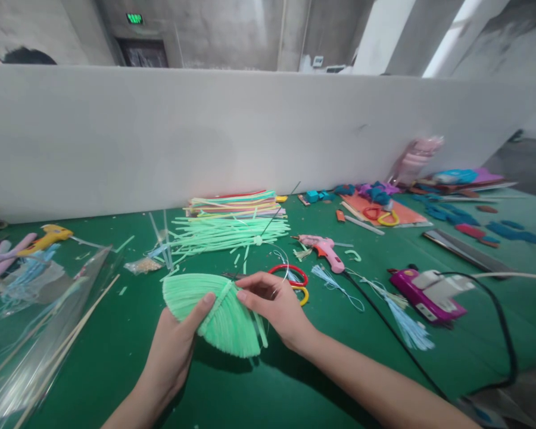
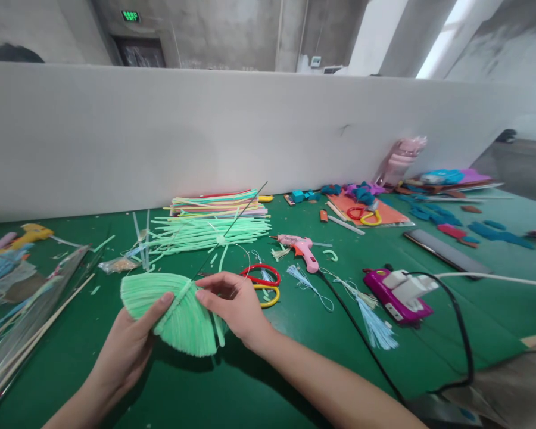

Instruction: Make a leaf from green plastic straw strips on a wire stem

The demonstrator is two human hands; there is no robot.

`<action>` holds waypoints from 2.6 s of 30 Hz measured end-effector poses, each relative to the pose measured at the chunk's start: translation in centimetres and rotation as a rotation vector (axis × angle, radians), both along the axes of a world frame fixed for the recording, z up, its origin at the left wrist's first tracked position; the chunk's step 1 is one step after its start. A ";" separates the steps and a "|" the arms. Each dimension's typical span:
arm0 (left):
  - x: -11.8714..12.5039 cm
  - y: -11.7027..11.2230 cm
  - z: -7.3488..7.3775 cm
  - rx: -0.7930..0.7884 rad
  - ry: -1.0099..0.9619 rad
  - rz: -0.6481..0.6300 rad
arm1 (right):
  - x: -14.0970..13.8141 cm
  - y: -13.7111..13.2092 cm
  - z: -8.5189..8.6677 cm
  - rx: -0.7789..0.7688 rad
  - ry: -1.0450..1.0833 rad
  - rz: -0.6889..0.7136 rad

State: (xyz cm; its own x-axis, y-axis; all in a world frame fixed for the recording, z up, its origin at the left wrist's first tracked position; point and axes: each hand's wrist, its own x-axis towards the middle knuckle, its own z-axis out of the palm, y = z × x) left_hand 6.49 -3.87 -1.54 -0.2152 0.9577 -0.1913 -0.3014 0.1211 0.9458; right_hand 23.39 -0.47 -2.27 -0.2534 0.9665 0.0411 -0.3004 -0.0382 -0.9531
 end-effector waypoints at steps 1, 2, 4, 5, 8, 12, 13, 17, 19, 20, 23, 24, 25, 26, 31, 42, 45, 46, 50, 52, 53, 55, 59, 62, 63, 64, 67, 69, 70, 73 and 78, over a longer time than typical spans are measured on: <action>0.0 0.0 -0.1 0.001 -0.001 -0.005 | 0.0 0.0 0.0 -0.003 0.002 0.000; 0.0 0.0 -0.2 -0.001 -0.003 -0.009 | 0.0 0.0 -0.1 -0.006 0.004 0.002; 0.1 -0.1 -0.2 -0.010 -0.011 -0.014 | 0.0 -0.1 -0.1 -0.012 0.008 0.007; 0.1 -0.2 -0.2 -0.016 -0.021 -0.019 | 0.0 -0.1 -0.1 -0.014 0.009 0.009; -0.1 -0.2 0.5 -0.051 -0.077 -0.058 | 0.0 -0.1 0.0 -0.008 0.017 0.013; -2.1 0.4 1.9 -0.043 -0.038 -0.127 | 0.4 0.4 0.1 -0.001 0.011 0.026; -2.9 0.7 2.0 -0.022 0.045 -0.102 | 0.5 0.6 0.1 0.003 -0.010 0.033; -4.7 2.0 1.1 0.267 0.595 -0.077 | 0.9 1.0 0.0 0.018 -0.160 0.134; -4.4 2.2 0.2 0.320 0.926 -0.210 | 1.0 1.0 0.0 0.026 -0.220 0.200; -4.0 2.2 -0.1 0.389 1.027 -0.203 | 1.0 0.9 0.1 0.035 -0.237 0.221; -2.6 1.3 -0.3 0.703 1.180 0.155 | 1.0 0.7 0.4 0.084 -0.255 0.219; -2.3 0.9 -0.1 0.800 1.223 0.273 | 1.1 0.6 0.6 0.112 -0.265 0.205; -2.0 0.5 0.2 0.831 1.288 0.304 | 1.1 0.6 0.7 0.143 -0.280 0.191; -1.7 0.2 0.4 0.839 1.362 0.287 | 1.2 0.6 0.7 0.172 -0.295 0.180; -0.8 -0.2 0.6 0.696 1.527 0.054 | 1.3 0.9 0.7 0.241 -0.330 0.166; -0.8 0.6 0.4 0.544 1.305 0.015 | 1.0 0.7 0.5 0.619 -0.431 0.062; -0.9 0.6 0.6 0.516 1.236 0.000 | 1.0 0.7 0.6 0.620 -0.449 0.072; -0.9 0.7 0.6 0.506 1.214 -0.005 | 1.0 0.7 0.7 0.614 -0.456 0.082; -1.0 0.8 0.6 0.443 1.148 -0.014 | 1.1 0.8 0.6 0.584 -0.445 0.097; -1.2 0.9 0.6 0.416 1.123 -0.022 | 1.2 0.8 0.5 0.579 -0.431 0.094; -1.3 1.0 0.6 0.400 1.113 -0.026 | 1.3 0.8 0.5 0.578 -0.429 0.096; -1.5 1.2 0.6 0.372 1.097 -0.037 | 1.4 0.8 0.6 0.561 -0.431 0.103; -2.0 1.4 0.4 0.323 1.108 -0.100 | 1.6 0.9 0.6 0.484 -0.422 0.142; -2.0 1.4 0.1 0.279 1.087 -0.143 | 1.6 1.1 0.6 0.443 -0.436 0.228; -2.0 1.4 0.0 0.268 1.072 -0.152 | 1.6 1.2 0.6 0.437 -0.451 0.256; -2.0 1.4 -0.1 0.259 1.055 -0.159 | 1.6 1.3 0.5 0.436 -0.467 0.275; -2.0 1.6 -0.1 0.242 1.011 -0.163 | 1.6 1.4 0.5 0.433 -0.477 0.268; -2.2 1.7 0.0 0.215 0.988 -0.142 | 1.7 1.6 0.5 0.390 -0.436 0.259; -2.3 1.8 0.1 0.197 0.980 -0.127 | 1.8 1.6 0.4 0.349 -0.403 0.263; -2.6 1.9 0.0 0.142 0.957 -0.089 | 1.9 1.8 0.3 0.232 -0.307 0.278; -2.6 1.9 -0.1 0.091 0.907 -0.107 | 1.6 1.8 0.1 0.223 -0.320 0.266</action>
